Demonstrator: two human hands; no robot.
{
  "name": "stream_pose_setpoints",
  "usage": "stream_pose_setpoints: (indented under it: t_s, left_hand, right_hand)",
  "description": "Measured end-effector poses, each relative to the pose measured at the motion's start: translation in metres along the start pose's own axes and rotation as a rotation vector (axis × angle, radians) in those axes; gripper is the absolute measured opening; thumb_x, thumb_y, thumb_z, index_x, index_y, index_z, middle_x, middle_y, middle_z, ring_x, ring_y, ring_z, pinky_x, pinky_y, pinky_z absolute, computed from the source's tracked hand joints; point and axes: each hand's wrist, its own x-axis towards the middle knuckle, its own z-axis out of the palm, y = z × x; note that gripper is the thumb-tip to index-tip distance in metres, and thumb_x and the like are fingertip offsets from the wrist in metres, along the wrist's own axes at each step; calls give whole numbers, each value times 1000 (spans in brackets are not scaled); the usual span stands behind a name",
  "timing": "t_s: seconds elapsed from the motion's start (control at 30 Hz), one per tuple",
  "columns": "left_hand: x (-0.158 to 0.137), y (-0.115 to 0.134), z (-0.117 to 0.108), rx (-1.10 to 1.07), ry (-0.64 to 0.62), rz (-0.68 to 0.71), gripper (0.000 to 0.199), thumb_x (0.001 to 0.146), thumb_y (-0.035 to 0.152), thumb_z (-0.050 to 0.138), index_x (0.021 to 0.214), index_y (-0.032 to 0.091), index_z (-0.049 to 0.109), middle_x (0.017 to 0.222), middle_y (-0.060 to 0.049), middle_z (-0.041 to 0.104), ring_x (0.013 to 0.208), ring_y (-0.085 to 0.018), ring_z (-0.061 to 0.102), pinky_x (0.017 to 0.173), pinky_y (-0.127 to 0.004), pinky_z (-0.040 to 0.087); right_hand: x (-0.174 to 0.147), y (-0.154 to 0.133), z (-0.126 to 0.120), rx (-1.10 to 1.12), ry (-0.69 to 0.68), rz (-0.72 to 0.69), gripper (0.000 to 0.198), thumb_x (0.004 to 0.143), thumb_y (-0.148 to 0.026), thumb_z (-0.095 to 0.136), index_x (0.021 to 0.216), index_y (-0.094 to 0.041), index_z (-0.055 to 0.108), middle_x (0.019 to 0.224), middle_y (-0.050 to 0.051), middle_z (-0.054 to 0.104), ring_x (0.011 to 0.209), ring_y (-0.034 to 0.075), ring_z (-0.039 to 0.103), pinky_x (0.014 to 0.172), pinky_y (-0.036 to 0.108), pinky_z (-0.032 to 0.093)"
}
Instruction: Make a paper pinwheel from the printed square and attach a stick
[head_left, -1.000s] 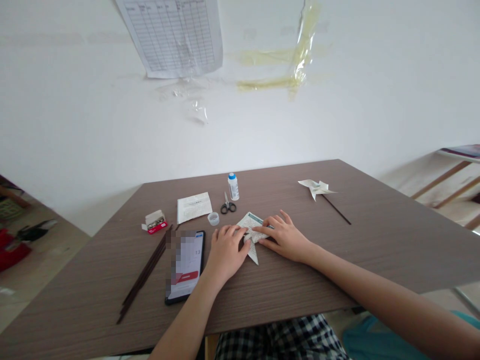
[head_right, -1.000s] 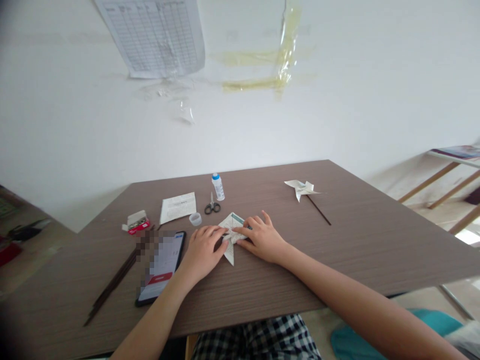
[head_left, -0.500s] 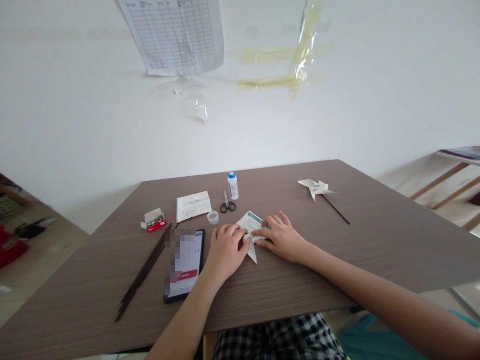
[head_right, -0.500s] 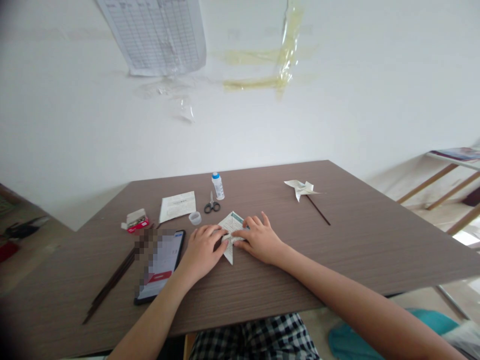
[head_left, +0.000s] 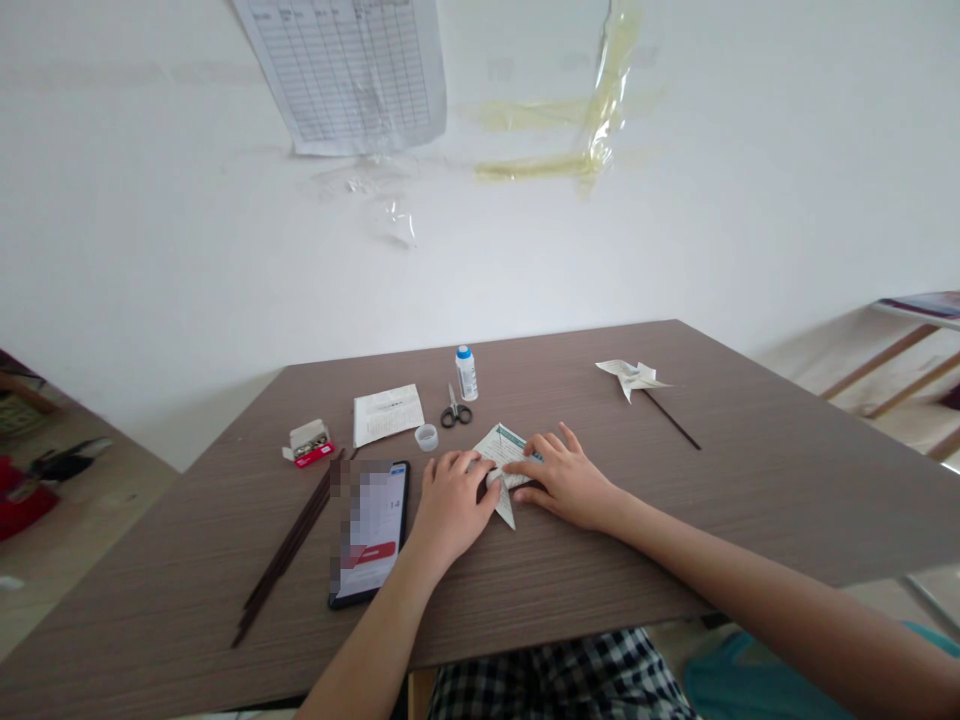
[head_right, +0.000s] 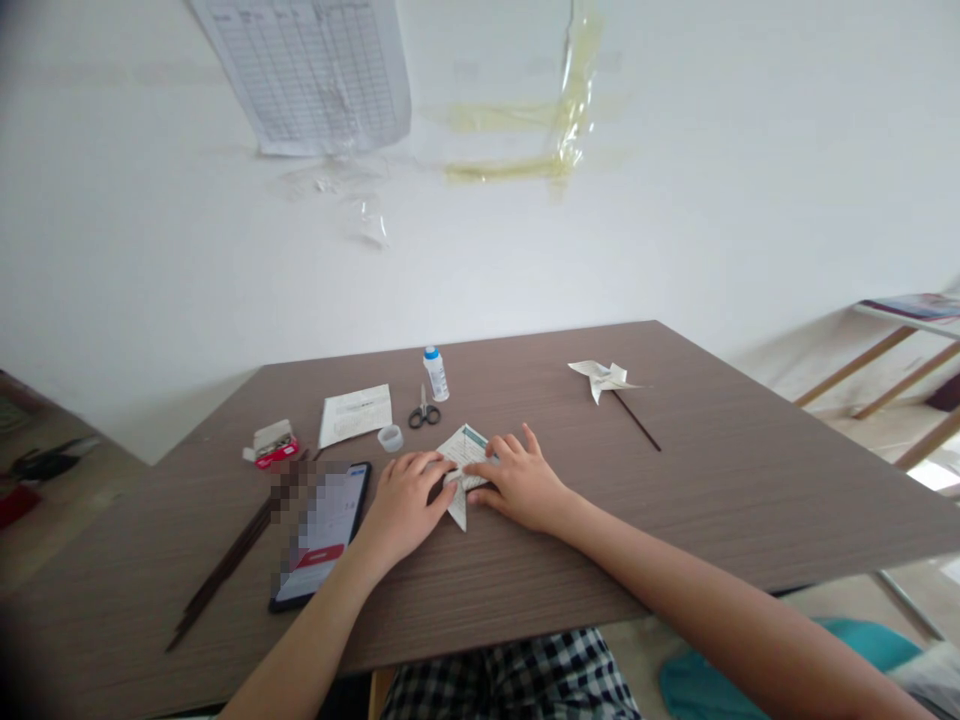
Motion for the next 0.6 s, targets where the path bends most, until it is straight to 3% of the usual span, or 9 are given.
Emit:
stream_pose_setpoints:
  t_s: [0.2,0.4,0.6]
  left_hand:
    - [-1,-3,3,8,31,26,30,115,31,72,140,30,88,153,-10,83,150,-39,70,133,-63,51]
    - [-1,-5,5,23,33,40,31,116,31,69,142,31,87,154,-9,83,149,-38,70,132,-64,52]
    - [-1,-4,4,18,33,37,30,115,30,71,139,30,88,153,-10,83,149,-39,70,131,-65,52]
  right_hand:
    - [2,9,3,110,1,11,43,124,-57,59,157,-40,80,149,14,73,144,38,66,139,82,30]
    - [2,16,3,216,8,30,44,124,-50,58,161,-40,78,145,14,74,143,36,67,142,82,27]
    - [2,15,6,168,2,12,44,125,-54,57,162,-42,77,148,13,73,143,37,66,141,85,24]
